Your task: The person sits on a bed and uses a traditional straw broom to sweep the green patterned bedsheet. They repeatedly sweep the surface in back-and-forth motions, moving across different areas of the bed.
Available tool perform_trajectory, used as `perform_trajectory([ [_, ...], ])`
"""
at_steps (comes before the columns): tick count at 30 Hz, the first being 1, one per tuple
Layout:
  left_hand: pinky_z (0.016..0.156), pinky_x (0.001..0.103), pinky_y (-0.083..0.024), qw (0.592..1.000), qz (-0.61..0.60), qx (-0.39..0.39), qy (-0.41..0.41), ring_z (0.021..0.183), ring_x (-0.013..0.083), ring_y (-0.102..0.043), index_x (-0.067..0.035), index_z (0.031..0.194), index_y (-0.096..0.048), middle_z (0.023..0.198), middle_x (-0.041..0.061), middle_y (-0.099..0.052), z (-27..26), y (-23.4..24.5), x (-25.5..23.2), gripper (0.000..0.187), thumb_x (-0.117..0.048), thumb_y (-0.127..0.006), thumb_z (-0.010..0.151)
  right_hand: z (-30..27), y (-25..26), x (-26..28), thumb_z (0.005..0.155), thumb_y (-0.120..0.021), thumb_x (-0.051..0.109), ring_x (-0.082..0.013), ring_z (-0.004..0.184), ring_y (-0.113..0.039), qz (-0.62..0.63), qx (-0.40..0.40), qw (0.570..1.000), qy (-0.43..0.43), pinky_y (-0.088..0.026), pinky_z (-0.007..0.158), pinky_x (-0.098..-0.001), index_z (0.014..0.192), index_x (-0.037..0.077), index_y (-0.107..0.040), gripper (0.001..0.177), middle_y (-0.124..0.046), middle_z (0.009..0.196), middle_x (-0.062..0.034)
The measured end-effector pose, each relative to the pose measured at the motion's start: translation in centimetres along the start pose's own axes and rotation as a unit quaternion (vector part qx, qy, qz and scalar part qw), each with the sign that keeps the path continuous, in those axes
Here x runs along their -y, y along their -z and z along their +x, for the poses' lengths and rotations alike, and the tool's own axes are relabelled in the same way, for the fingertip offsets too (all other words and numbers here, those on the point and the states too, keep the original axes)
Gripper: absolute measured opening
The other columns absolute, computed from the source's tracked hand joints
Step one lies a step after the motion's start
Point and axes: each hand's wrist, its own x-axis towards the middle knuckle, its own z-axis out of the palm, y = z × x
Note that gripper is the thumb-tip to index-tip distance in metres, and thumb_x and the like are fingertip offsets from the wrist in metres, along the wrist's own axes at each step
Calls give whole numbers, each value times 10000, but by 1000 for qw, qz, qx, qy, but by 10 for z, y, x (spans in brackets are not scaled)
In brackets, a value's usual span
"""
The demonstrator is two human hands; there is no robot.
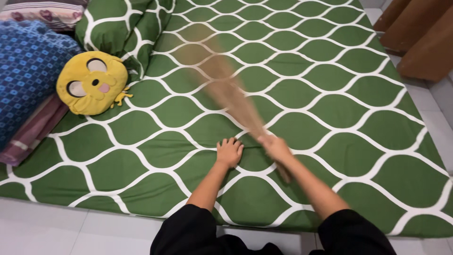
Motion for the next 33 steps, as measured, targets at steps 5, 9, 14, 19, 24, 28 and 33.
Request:
perform_trajectory([
  [5,1187,611,-273,995,-15,-39,-93,1394,313,-456,-168,1368,-623,1452,98,-556,-7,-10,39,438,-260,-530,950,-5,-2,24,935,-452,742,-341,1025,-725,-281,151,946,57,-576,868,-491,1263,161,-679,705,-763,1092,-144],
  [9,1197,645,-253,993,-48,-40,-102,1428,239,-480,-169,1343,-634,1509,41,-556,-12,-12,53,425,-193,-543,928,21,50,-36,860,-516,762,-316,1129,-711,-202,147,965,-74,-533,987,-467,1374,309,-650,698,-739,1242,-73],
  [14,1180,693,-207,997,-13,16,-79,1427,238,-451,-153,1314,-630,1498,40,-538,-12,0,44,408,-256,-588,921,30,95,-109,941,-527,732,-424,1074,-710,-184,-27,959,-213,-554,886,-529,1210,51,-748,765,-750,1127,-245],
  [19,1216,729,-184,990,116,51,-68,1433,279,-489,-99,1315,-638,1496,107,-571,-15,7,24,389,-262,-585,966,14,85,-59,1001,-596,664,-465,1024,-713,-63,-122,978,-155,-549,888,-517,1179,-13,-747,716,-743,1070,-300],
  [24,1109,787,-60,972,186,143,-23,1473,429,-309,-88,1606,-298,1556,275,-385,-18,9,-33,931,-440,-720,855,-20,52,72,928,-640,600,-420,987,-718,3,-34,998,47,-555,834,-479,1249,83,-711,613,-742,1054,-238],
  [28,1169,765,-109,964,145,198,-102,1565,380,-244,-146,1596,-289,1686,163,-258,-31,-2,-58,952,-602,-679,857,-36,14,165,875,-603,663,-378,797,-740,-163,89,961,205,-570,738,-473,1102,146,-705,574,-756,848,-175],
  [33,1181,720,-153,968,170,45,-179,1545,458,-265,-165,1621,-315,1692,199,-268,-44,-40,-41,893,-626,-561,896,-36,-74,230,915,-551,664,-412,800,-719,-205,126,922,304,-571,695,-525,1029,89,-662,597,-737,841,-172],
])
